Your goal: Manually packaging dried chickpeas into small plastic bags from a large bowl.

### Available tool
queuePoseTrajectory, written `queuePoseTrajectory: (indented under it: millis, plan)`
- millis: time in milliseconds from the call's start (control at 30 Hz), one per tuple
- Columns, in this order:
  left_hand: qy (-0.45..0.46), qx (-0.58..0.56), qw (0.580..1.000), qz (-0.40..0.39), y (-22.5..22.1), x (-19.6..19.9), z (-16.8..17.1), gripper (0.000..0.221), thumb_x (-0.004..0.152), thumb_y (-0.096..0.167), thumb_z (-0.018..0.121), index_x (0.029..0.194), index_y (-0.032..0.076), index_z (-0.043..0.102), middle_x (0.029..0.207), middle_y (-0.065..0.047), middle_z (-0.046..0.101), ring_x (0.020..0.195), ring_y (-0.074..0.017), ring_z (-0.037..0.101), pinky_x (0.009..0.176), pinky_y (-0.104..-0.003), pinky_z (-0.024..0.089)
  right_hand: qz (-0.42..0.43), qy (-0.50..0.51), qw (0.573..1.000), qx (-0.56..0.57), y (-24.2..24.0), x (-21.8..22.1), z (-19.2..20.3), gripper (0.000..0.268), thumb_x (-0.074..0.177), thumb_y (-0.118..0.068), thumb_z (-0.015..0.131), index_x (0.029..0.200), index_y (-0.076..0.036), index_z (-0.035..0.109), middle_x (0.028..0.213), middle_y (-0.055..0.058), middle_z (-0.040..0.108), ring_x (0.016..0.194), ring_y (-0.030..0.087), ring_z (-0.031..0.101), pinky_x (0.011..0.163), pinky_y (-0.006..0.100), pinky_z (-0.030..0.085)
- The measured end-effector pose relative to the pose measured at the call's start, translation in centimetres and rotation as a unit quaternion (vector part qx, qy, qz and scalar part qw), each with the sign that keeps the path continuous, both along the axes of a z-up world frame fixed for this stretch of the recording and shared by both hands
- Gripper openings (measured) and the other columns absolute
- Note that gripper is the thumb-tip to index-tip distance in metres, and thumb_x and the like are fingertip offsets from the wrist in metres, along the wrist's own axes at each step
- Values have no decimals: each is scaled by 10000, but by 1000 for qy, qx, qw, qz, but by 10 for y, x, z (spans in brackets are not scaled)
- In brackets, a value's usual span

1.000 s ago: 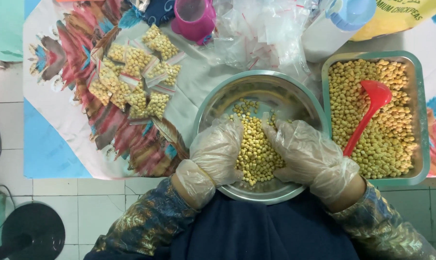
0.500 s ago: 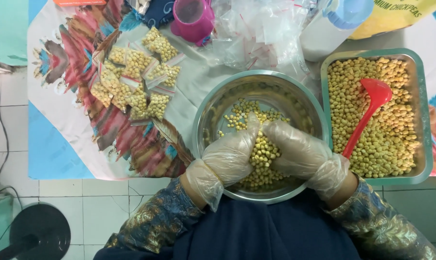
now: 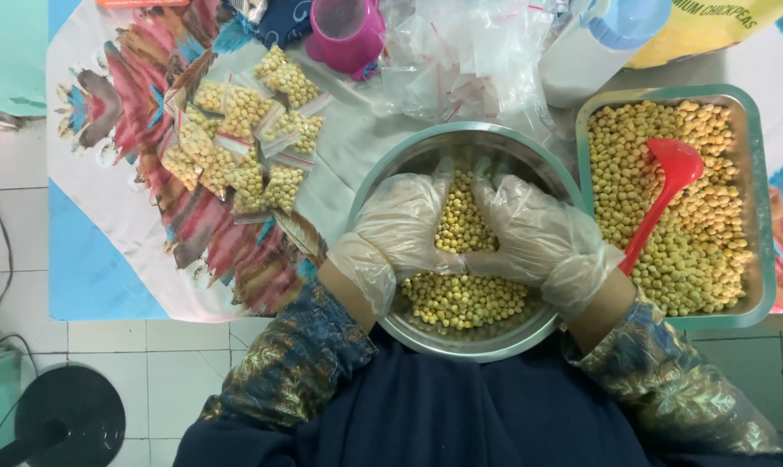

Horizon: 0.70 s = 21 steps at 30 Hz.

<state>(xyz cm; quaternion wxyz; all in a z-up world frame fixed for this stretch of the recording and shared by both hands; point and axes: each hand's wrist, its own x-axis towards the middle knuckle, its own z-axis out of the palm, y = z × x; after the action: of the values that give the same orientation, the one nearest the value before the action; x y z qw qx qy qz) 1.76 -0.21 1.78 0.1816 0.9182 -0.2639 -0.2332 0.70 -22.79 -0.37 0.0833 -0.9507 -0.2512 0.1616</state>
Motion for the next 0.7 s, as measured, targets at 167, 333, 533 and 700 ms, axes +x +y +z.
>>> queuePoseTrajectory:
  millis: [167, 333, 533, 700]
  plan:
    - [3, -7, 1000, -13, -6, -1, -6, 1019, 651, 717, 793, 1398, 85, 507, 1197, -180, 677, 1233, -398, 619, 1014, -561, 528, 21, -28, 999, 14, -2, -2, -20, 1222, 568, -800, 813, 1511, -117, 440, 1102, 195, 579, 924, 458, 683, 752, 594, 590]
    - [120, -54, 991, -30, -12, -28, 29, 914, 810, 395, 705, 1597, 153, 308, 1268, -210, 684, 1257, -397, 624, 1067, -540, 525, -25, 119, 991, 61, -5, -24, 1, 805, 715, -589, 784, 1371, -179, 558, 1191, 177, 665, 1059, 442, 670, 894, 581, 580]
    - [82, -61, 994, -24, 6, -69, 26, 681, 832, 465, 730, 1401, 158, 517, 1168, -154, 698, 1219, -416, 625, 1063, -587, 473, 9, 74, 997, 20, -16, -57, 69, 615, 832, -641, 656, 1339, -294, 629, 1163, 110, 709, 1125, 341, 679, 917, 491, 590]
    - [-132, -117, 981, -78, 15, -98, 8, 326, 820, 429, 719, 806, 111, 652, 790, -81, 612, 741, -339, 599, 710, -524, 469, 66, 205, 966, 143, -86, -97, -10, 509, 1016, -459, 414, 1487, -287, 507, 1571, -92, 446, 1467, 89, 344, 1236, 347, 169]
